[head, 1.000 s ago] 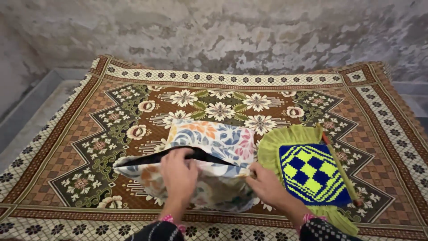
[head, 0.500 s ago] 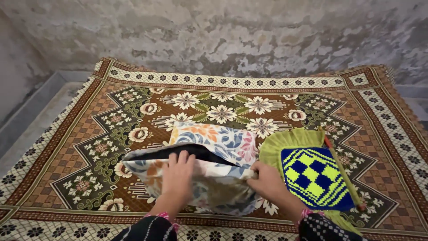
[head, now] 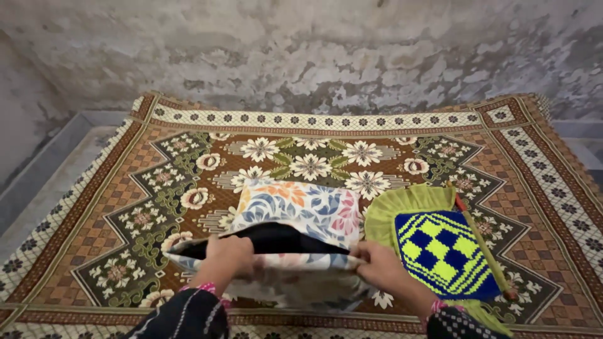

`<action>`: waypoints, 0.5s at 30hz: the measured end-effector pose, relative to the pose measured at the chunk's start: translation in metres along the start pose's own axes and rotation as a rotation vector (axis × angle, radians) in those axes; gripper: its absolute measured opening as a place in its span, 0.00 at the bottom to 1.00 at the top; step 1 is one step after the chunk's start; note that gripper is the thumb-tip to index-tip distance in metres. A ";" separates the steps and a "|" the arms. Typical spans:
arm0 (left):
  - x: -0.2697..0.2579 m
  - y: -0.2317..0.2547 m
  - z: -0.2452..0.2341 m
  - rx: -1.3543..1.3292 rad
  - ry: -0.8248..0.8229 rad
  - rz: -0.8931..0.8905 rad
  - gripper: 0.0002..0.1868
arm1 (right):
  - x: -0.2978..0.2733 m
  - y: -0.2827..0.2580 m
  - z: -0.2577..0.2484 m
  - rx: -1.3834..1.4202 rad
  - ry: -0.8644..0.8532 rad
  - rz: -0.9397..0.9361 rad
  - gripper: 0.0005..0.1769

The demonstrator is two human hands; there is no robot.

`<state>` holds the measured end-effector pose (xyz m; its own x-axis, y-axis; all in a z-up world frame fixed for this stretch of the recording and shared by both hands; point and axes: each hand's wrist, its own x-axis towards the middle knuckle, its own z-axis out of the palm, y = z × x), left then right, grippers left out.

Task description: Applying a plastic cover to a table and then arranging a pillow on a bed.

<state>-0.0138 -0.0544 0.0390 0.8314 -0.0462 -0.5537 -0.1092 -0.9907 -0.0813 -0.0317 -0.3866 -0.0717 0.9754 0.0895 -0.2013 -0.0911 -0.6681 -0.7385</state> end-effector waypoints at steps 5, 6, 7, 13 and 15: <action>-0.012 -0.017 -0.037 0.015 -0.056 -0.065 0.24 | -0.002 -0.001 -0.007 -0.154 -0.044 -0.046 0.13; -0.009 -0.024 -0.038 0.021 -0.053 -0.071 0.22 | -0.002 -0.006 -0.008 -0.192 -0.062 -0.045 0.16; 0.007 -0.036 -0.027 0.021 -0.052 -0.075 0.22 | 0.003 -0.002 -0.004 -0.191 -0.062 -0.048 0.16; 0.048 -0.080 0.005 -0.097 0.108 -0.129 0.15 | 0.008 -0.005 -0.004 -0.347 -0.137 -0.036 0.18; 0.057 -0.091 0.014 -0.115 0.014 -0.019 0.17 | 0.000 -0.024 -0.012 -0.179 -0.287 0.067 0.23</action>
<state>0.0360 0.0348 0.0034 0.8404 -0.0286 -0.5412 -0.0308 -0.9995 0.0049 -0.0271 -0.3795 -0.0469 0.8700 0.2286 -0.4369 -0.0914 -0.7960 -0.5984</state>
